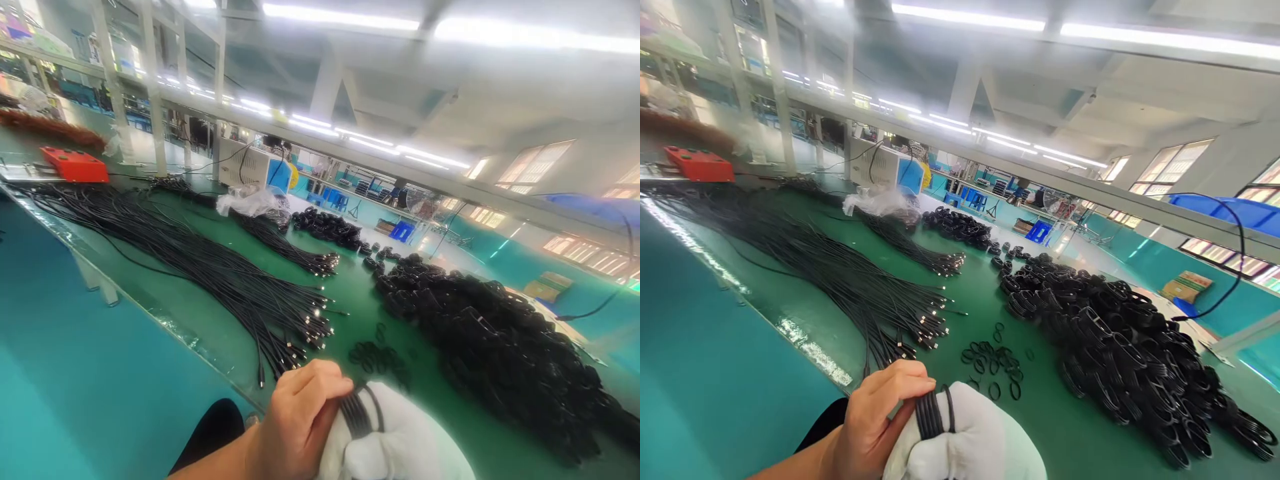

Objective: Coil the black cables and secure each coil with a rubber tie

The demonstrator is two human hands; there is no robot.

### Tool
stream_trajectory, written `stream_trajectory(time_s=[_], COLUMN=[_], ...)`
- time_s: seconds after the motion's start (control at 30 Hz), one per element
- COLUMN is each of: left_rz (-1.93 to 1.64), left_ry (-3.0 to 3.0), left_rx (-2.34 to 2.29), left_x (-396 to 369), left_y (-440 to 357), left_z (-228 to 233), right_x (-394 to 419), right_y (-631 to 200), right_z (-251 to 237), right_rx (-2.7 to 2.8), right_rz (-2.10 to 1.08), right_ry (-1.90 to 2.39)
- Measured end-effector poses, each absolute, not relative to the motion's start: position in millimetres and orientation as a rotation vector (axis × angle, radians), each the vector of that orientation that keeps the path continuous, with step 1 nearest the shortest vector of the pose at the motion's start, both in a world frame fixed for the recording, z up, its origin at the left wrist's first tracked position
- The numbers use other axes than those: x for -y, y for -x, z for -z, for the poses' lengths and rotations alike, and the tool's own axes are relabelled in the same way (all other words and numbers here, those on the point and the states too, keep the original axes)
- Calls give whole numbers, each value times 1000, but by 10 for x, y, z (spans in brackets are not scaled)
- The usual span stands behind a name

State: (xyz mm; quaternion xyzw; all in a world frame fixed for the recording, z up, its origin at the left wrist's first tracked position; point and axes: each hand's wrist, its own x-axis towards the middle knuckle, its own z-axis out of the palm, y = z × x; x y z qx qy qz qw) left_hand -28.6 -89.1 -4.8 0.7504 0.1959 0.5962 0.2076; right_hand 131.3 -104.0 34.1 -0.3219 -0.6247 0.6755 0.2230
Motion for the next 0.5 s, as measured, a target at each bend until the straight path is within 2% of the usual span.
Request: stream_trajectory(time_s=[0.13, 0.33, 0.5], left_rz=[-1561, -1209, -1275], left_ry=[-2084, -2281, -2342], left_rx=[-504, -382, -312], left_x=[867, 740, 653], left_y=[310, 360, 341], left_z=[-8, -201, -303], right_x=[1024, 1051, 1127], right_y=[-1353, -1448, -1281], right_z=[-276, -405, -549], right_rx=[1661, 1643, 1655], right_rz=[-1759, -1715, -1717], right_ry=[929, 942, 927])
